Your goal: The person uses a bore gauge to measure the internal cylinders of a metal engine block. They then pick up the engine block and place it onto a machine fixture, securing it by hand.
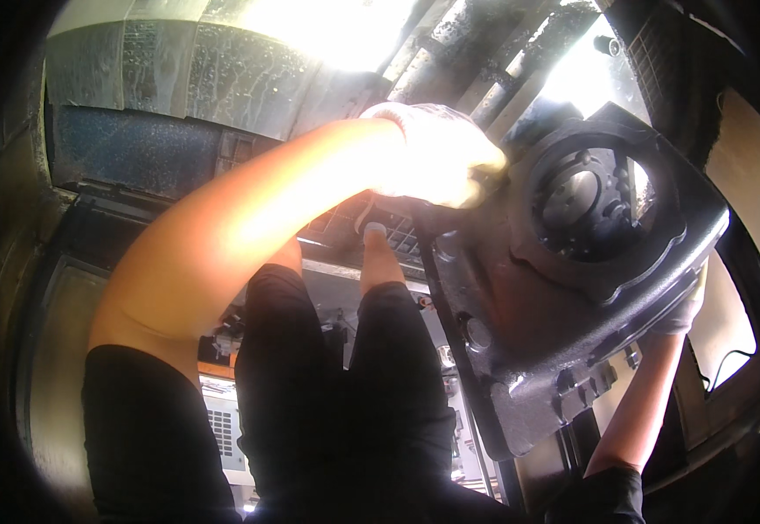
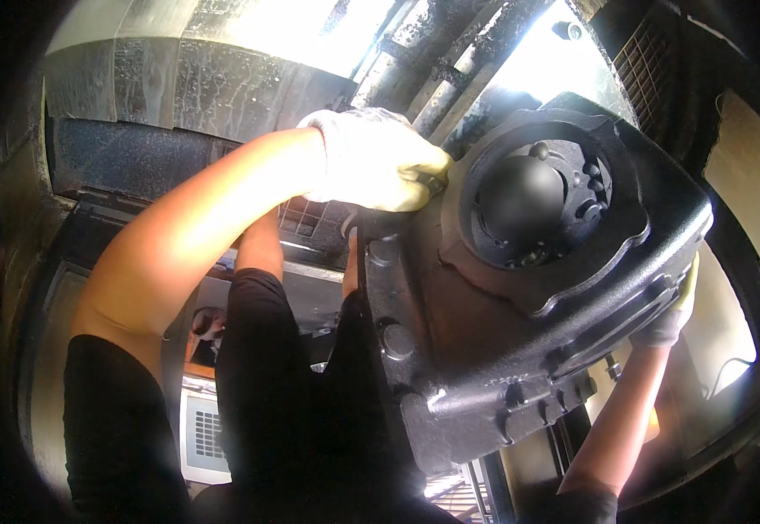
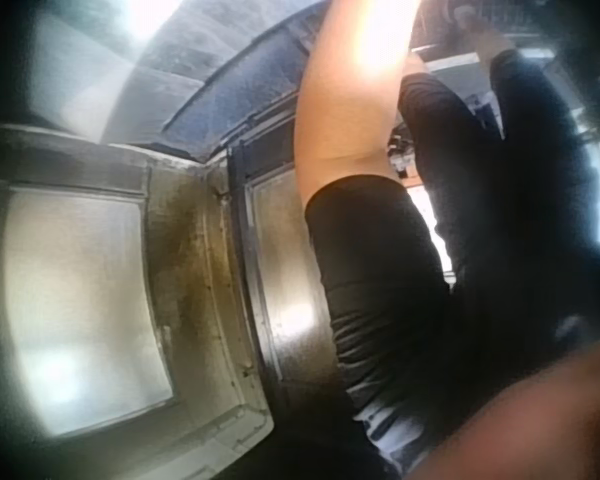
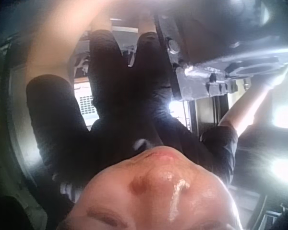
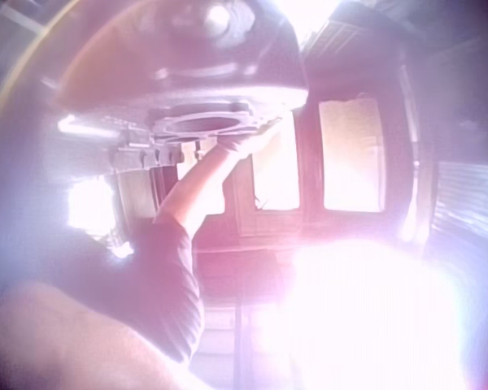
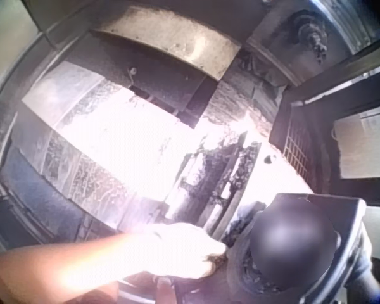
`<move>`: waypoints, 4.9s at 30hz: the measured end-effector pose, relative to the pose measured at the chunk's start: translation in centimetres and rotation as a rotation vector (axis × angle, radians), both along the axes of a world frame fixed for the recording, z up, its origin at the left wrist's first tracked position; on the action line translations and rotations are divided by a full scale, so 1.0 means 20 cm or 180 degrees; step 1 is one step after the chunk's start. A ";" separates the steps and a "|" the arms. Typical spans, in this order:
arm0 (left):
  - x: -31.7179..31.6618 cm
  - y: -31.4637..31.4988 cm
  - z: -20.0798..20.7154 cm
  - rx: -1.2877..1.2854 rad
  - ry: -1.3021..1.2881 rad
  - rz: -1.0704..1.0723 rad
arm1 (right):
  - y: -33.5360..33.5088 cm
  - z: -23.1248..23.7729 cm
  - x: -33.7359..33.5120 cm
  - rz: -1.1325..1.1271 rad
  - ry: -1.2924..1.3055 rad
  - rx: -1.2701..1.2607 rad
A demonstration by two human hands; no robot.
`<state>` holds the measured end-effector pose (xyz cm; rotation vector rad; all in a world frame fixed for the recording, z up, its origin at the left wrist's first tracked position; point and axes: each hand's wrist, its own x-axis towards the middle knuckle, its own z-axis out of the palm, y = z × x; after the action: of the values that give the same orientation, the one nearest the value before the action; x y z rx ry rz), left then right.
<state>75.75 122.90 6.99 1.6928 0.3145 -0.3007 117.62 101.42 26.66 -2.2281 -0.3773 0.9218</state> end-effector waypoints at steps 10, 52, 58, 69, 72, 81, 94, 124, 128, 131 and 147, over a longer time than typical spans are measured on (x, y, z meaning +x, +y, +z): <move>-0.02 -0.11 -0.15 0.0120 -0.0565 0.0484 | 0.10 0.04 -0.19 -0.0402 0.0297 0.0124; -0.42 -0.45 0.46 0.2092 -0.1548 0.1330 | -0.07 0.04 -0.29 0.1185 -0.0647 0.0000; -0.41 -0.39 0.51 0.1984 -0.1591 0.1205 | -0.07 0.03 -0.30 0.1664 -0.1075 0.0252; -0.37 -0.17 0.90 0.2339 -0.0732 0.0223 | -0.20 0.23 -0.31 0.0917 -0.1267 0.0582; -0.32 -0.09 1.07 0.2746 -0.0761 0.0386 | -0.44 0.48 -0.42 0.0647 -0.1715 0.0835; 0.92 -0.42 1.44 0.3583 -0.1666 -0.0995 | -1.39 0.44 -0.86 -0.2415 -0.0303 0.0432; 1.39 -0.59 1.16 0.3005 -0.0765 -0.1258 | -1.49 -0.99 -0.96 -0.0608 0.0509 -0.0308; 1.12 -0.39 1.20 0.3988 0.1624 0.1208 | -1.26 -1.48 -0.63 0.2025 0.1918 0.0756; 1.37 -0.54 1.20 0.4482 0.2236 0.0647 | -1.34 -1.33 -0.44 0.1184 0.2854 0.1161; 1.50 -0.70 1.05 0.2830 0.1595 0.1440 | -1.42 -1.17 -0.66 -0.1002 0.4136 0.1956; 1.34 -0.45 1.14 0.2924 -0.0106 -0.1378 | -1.09 -0.65 -0.59 -0.3020 0.2687 0.1690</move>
<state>102.53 113.99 29.89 2.6759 0.0401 -0.4888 105.80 79.62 13.58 -1.1271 0.6942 0.9449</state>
